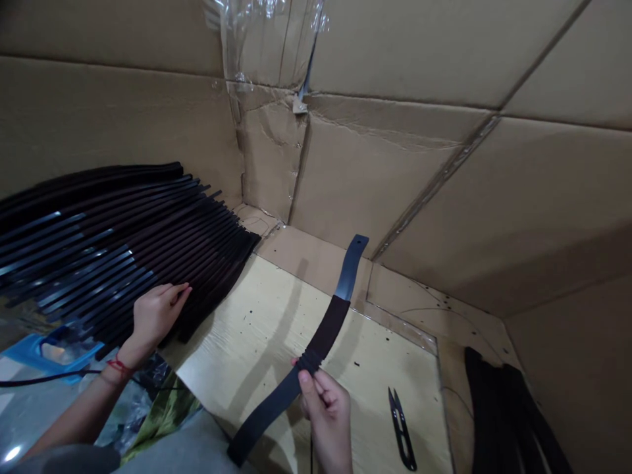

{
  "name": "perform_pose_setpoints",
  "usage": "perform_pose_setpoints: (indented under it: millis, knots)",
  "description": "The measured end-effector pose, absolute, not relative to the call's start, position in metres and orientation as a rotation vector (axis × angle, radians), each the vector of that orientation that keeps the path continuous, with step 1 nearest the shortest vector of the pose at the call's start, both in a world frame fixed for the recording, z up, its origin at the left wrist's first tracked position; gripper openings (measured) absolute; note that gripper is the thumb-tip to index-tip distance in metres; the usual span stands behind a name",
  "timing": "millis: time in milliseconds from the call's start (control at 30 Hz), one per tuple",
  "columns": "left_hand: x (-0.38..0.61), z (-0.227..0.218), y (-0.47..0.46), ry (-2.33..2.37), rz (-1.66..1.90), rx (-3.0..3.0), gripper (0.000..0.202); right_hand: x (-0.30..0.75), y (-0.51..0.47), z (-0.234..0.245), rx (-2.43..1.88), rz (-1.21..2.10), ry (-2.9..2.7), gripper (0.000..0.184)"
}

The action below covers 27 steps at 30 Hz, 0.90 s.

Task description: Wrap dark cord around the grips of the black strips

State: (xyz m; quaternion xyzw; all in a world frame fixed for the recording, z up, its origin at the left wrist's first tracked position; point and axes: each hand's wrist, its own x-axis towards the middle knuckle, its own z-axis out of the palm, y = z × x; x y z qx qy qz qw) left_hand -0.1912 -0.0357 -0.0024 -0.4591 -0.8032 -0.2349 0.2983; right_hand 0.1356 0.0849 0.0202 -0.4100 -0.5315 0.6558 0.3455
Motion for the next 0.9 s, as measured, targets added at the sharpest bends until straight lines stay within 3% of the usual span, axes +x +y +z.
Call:
perform_pose_setpoints:
  millis: [500, 900]
  knots:
    - [-0.195, 0.008, 0.016, -2.153, -0.516, -1.266, 0.023, 0.139, 0.084, 0.024, -1.063, 1.699, -1.338, 0.053]
    - [-0.191, 0.007, -0.001, -2.139, -0.518, -1.266, 0.035, 0.152, 0.079, 0.025, -1.090, 1.674, -1.288, 0.051]
